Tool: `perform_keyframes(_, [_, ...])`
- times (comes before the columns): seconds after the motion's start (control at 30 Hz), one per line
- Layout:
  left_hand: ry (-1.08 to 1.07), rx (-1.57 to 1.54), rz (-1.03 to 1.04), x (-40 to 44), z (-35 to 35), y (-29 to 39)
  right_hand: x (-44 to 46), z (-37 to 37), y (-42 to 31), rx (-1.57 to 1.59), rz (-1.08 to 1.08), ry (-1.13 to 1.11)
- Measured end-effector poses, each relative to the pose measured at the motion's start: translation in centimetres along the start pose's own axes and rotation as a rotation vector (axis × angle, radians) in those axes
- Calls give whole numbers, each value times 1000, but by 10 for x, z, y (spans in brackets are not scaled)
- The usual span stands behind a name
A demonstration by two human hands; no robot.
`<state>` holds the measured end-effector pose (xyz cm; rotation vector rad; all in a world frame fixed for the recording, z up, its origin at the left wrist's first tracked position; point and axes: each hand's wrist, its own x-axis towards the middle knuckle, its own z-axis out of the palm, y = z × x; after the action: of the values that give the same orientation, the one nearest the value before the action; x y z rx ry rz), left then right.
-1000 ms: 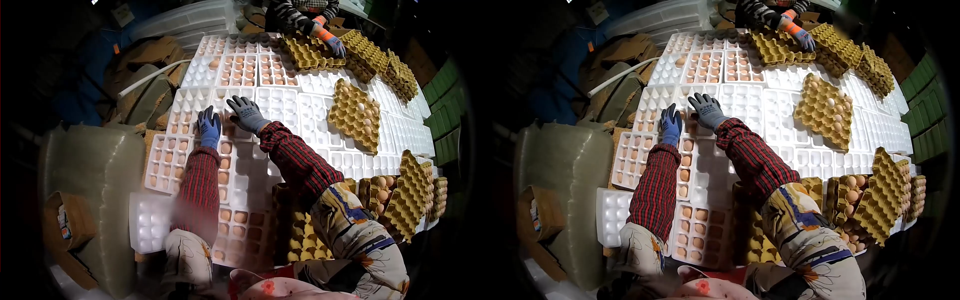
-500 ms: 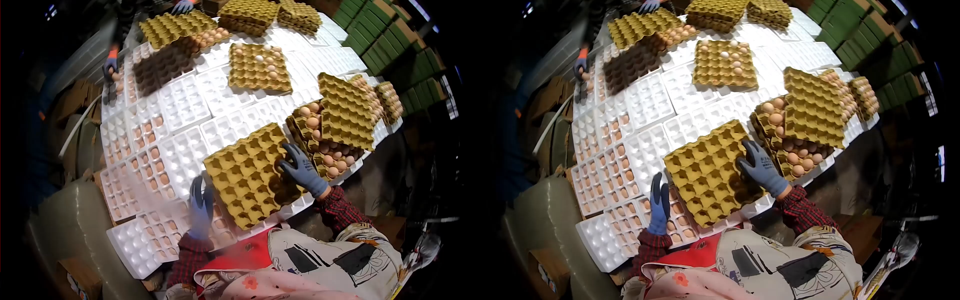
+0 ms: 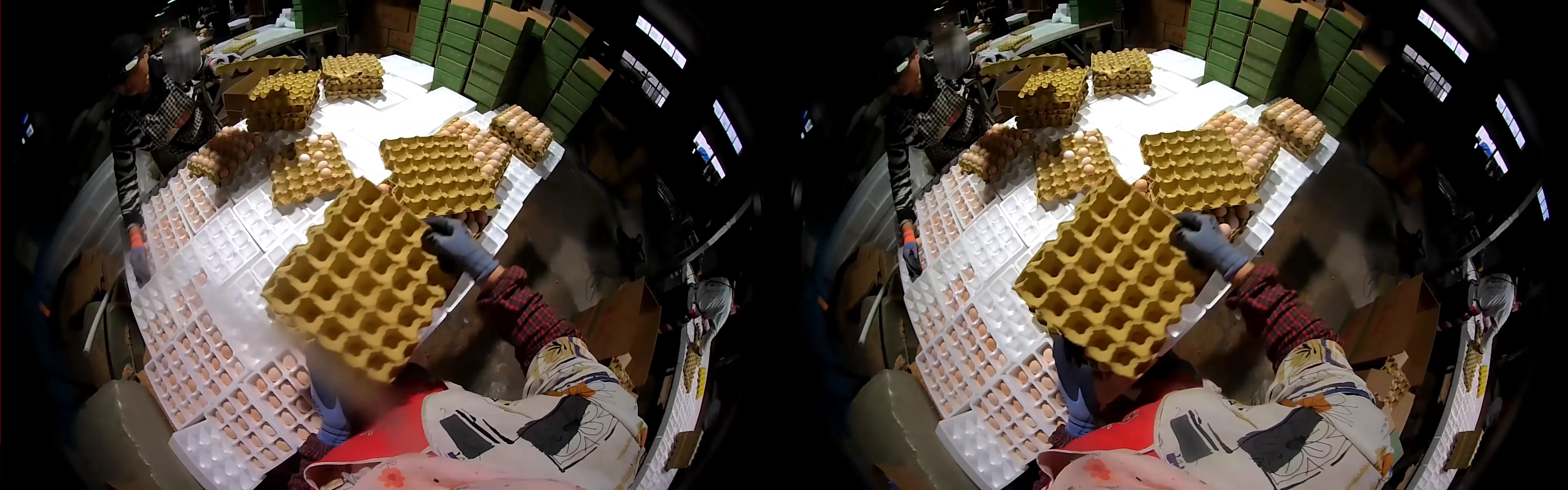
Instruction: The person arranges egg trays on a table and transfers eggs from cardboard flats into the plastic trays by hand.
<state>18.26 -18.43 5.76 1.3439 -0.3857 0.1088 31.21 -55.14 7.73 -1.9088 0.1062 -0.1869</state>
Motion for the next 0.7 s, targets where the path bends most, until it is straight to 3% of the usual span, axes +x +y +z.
perform_keyframes(0.03, [19, 97, -87, -13, -2, -13, 14, -32, -24, 78, 97, 68])
perform_keyframes(0.1, [-3, 235, -115, -23, -5, -29, 68, -115, -36, 12, 7, 48])
perform_keyframes(0.13, [-33, 373, -160, -26, 0, -34, 99, -157, -41, 124, 13, -46])
perform_keyframes(0.17, [66, 203, -236, -29, 11, -33, 124, -187, -60, -10, -61, -78])
perform_keyframes(0.27, [208, 249, -273, -39, 46, -43, 239, -257, -54, -196, -31, -298])
perform_keyframes(0.4, [358, 289, -475, -50, 91, -78, 321, -242, -25, -297, -53, -413])
perform_keyframes(0.47, [356, 433, -360, -33, 127, -68, 352, -226, 0, -379, -42, -481])
perform_keyframes(0.5, [402, 352, -461, -23, 145, -54, 364, -216, 16, -426, -31, -527])
perform_keyframes(0.53, [551, 51, -398, -28, 154, -67, 369, -200, 35, -385, 53, -576])
perform_keyframes(0.63, [613, 308, -375, -41, 155, -74, 353, -171, 88, -684, -111, -486])
perform_keyframes(0.7, [761, 267, -350, -53, 149, -68, 354, -182, 99, -737, -163, -483])
